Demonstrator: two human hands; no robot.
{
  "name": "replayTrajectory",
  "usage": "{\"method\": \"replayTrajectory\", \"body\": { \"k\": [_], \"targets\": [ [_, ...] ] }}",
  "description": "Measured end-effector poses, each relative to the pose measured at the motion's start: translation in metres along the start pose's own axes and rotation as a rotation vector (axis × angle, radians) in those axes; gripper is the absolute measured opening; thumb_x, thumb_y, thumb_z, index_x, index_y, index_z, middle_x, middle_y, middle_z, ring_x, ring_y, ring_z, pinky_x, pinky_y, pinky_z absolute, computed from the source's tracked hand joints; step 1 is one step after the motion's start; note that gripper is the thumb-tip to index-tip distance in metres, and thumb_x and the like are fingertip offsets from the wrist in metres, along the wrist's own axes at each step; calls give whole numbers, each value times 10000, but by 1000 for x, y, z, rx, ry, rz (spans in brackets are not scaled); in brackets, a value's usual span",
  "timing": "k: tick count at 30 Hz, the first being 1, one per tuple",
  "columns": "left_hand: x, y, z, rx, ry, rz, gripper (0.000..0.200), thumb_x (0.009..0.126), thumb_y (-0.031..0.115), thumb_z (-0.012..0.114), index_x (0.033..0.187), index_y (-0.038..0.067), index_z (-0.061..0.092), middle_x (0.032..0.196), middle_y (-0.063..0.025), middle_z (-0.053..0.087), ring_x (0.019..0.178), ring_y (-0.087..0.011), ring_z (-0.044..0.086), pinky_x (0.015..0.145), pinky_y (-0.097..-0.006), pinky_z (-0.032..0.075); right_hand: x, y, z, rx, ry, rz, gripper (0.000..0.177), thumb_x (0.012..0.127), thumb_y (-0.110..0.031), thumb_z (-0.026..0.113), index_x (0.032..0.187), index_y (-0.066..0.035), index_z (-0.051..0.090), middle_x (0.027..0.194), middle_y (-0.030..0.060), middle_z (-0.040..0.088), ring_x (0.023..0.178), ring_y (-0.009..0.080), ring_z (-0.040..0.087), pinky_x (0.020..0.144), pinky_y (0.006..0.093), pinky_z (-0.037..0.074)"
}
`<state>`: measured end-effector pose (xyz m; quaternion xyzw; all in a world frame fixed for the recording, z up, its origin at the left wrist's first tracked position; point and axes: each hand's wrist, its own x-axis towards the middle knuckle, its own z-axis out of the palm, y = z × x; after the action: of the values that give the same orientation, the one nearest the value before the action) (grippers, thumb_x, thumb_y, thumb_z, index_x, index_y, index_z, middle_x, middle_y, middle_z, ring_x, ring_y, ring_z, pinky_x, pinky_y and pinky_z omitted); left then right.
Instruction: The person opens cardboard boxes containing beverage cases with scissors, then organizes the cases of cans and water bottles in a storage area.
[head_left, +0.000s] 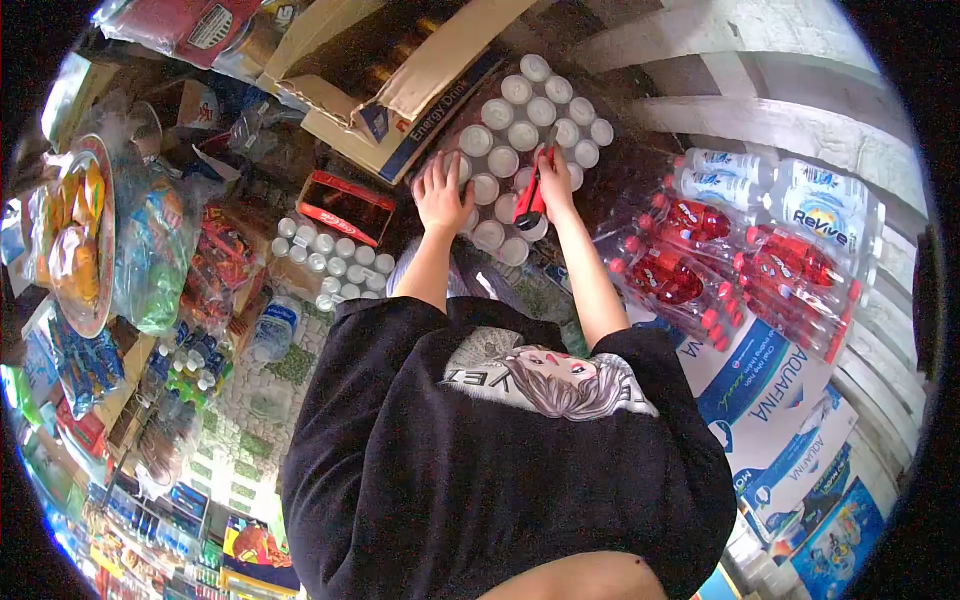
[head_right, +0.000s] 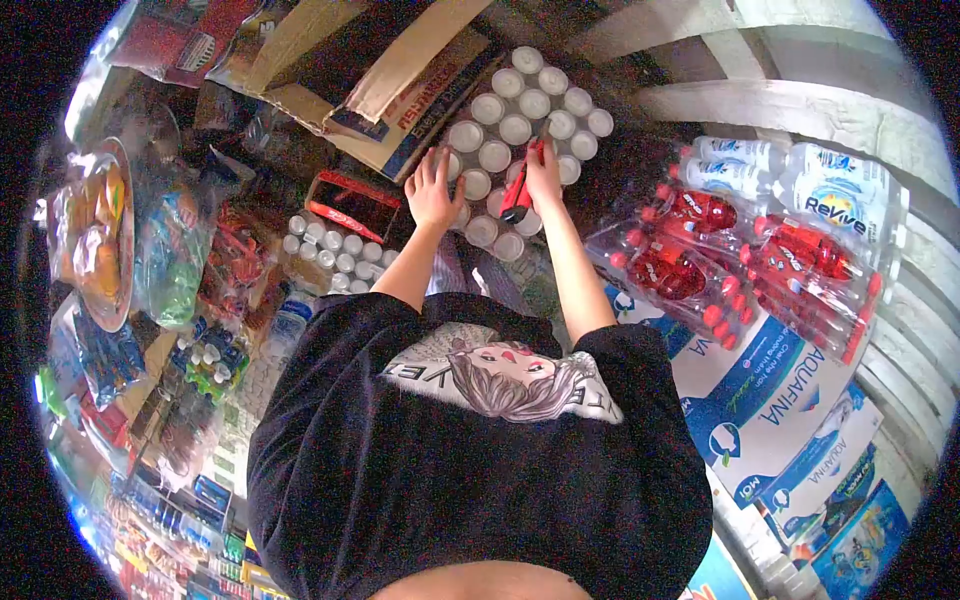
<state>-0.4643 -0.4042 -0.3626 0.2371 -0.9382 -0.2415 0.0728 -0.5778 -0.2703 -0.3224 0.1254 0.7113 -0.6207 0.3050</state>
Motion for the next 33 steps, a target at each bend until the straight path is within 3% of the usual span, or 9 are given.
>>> {"method": "replayTrajectory", "body": {
  "k": [6,14,21,28,33],
  "targets": [
    [0,0,-1,-30,-2,-4,548,728,365,475,1209,164,307,1234,-100,310,1093,-248,333,865,-413,265,-13,-5,8,-30,13,25,506,828,-130,368,1264,-162,113,656,58,377,371,203,454,347,367,455],
    [0,0,1,-39,-32,-27,563,720,376,479,1216,183,295,1247,-89,293,1096,-245,330,873,-409,253,-22,3,12,-129,72,14,498,822,-139,383,1255,-177,139,778,110,436,375,237,475,343,376,453],
    [-1,0,-1,-51,-31,-18,575,714,360,491,1221,183,285,1240,-95,296,1106,-242,314,875,-409,250,-9,-13,8,5,60,142,436,829,-180,386,1219,-142,194,750,105,406,375,258,475,344,389,451],
    [-1,1,-2,-57,-24,-12,572,721,351,482,1226,174,279,1236,-109,297,1108,-254,311,873,-408,250,-26,-7,11,-187,19,78,463,830,-187,382,1236,-202,159,726,99,393,396,256,475,347,376,449],
    [-2,1,-1,-34,-16,1,576,726,352,478,1229,164,272,1233,-124,295,1102,-262,315,867,-413,254,-17,-17,11,-52,1,194,430,834,-196,386,1216,-169,189,720,106,399,434,252,474,377,415,454]
  ]
}}
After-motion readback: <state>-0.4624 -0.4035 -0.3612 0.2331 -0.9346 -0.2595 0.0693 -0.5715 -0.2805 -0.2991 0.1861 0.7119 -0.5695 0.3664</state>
